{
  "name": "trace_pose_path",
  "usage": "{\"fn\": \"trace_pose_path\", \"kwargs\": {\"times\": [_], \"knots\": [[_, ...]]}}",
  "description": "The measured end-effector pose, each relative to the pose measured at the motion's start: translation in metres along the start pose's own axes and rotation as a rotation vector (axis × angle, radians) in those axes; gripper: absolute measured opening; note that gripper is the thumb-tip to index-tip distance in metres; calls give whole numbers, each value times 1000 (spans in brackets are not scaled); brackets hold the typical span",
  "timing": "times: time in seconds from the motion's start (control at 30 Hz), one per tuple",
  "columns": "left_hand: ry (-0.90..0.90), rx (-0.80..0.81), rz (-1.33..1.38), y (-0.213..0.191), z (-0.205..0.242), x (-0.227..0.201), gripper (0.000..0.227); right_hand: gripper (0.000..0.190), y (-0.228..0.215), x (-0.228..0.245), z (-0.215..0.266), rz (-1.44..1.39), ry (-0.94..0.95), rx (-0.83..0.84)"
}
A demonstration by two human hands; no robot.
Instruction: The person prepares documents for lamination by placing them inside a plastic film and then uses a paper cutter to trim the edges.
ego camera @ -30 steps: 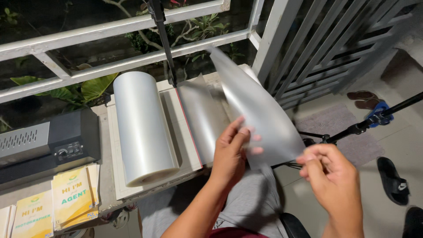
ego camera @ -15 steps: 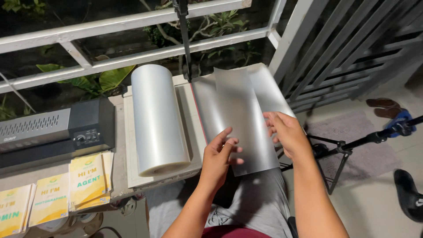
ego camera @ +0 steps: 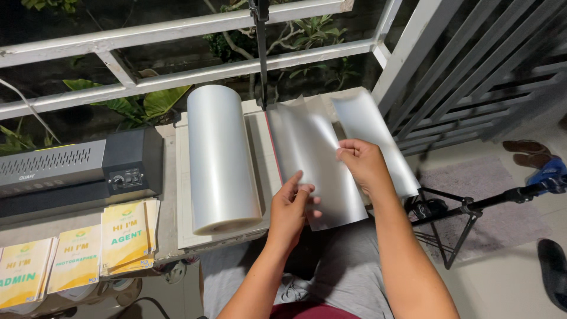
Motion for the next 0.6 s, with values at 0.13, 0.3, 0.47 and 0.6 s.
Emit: {"fn": "trace_pose_path", "kwargs": {"times": [0.13, 0.3, 0.47, 0.6], "knots": [[44, -46, -69, -3, 8, -4, 70, 27, 10, -17, -17, 4, -12, -35], [179, -79, -366, -16, 11, 21, 85, 20, 28, -47, -39, 164, -59, -115], [210, -113, -463, -24, 14, 25, 80, 19, 41, -44, -33, 167, -57, -120], [265, -109, -557, -23, 27, 12, 80, 23, 50, -56, -38, 54, -7, -108]]}}
Point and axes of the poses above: each hand's wrist, its own z-axis away from the middle knuckle, its own y-axis out of the palm, x = y × z, the point moved 1 cm from there along -z, towards the middle knuckle, and after that the axes turned 2 degrees about -y, right-handed, at the moved point
